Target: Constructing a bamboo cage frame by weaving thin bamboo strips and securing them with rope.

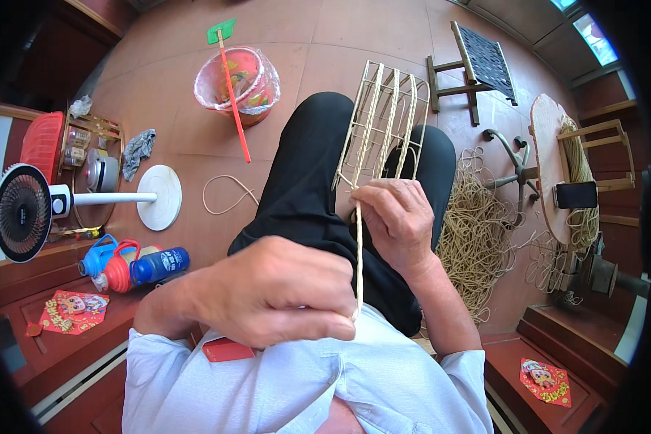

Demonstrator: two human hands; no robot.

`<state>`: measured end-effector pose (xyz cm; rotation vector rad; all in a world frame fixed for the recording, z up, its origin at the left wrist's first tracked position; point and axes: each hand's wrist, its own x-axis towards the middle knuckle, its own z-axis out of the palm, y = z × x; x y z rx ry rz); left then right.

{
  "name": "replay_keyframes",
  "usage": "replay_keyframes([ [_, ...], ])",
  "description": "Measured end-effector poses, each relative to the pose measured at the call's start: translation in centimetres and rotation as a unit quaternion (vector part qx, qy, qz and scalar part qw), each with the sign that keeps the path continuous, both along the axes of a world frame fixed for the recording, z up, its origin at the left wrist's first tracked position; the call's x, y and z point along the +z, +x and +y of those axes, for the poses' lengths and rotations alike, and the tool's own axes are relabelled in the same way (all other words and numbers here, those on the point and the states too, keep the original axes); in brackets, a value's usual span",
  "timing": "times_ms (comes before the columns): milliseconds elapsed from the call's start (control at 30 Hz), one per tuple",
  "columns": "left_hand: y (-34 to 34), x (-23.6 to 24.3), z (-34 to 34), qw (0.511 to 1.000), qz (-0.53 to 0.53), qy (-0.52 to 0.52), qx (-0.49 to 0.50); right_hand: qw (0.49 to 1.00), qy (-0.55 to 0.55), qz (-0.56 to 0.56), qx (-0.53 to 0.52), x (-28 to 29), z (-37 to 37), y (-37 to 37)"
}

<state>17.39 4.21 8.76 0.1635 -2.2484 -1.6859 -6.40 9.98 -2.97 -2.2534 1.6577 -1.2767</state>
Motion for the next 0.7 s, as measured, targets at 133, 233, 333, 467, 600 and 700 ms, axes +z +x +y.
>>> replay_keyframes([
  [133,0.4,-2.4,-3.1,0.895,0.216,0.377,0.104,0.992,0.028,-0.119,-0.044,-0.4,-0.7,-0.4],
  [233,-1.5,-5.9,-4.7,0.937,-0.003,0.127,0.324,0.981,0.061,-0.170,-0.063,0.1,-1.1,-0.7],
  [333,-3.7,-9.8,-3.0,0.938,-0.081,-0.072,0.330,0.971,0.120,-0.192,-0.078,0.6,-1.3,-1.0],
  [467,-5.4,-11.5,-2.1,0.911,-0.077,-0.167,0.369,0.973,0.130,-0.172,-0.083,1.2,-1.9,-1.7],
  [600,-6.0,-11.2,-2.0,0.867,-0.043,-0.295,0.400,0.973,0.169,-0.123,-0.093,1.7,-2.5,-1.8],
  [700,-5.9,-11.3,-2.2,0.877,-0.056,-0.299,0.371,0.970,0.196,-0.104,-0.095,2.1,-3.1,-1.8],
])
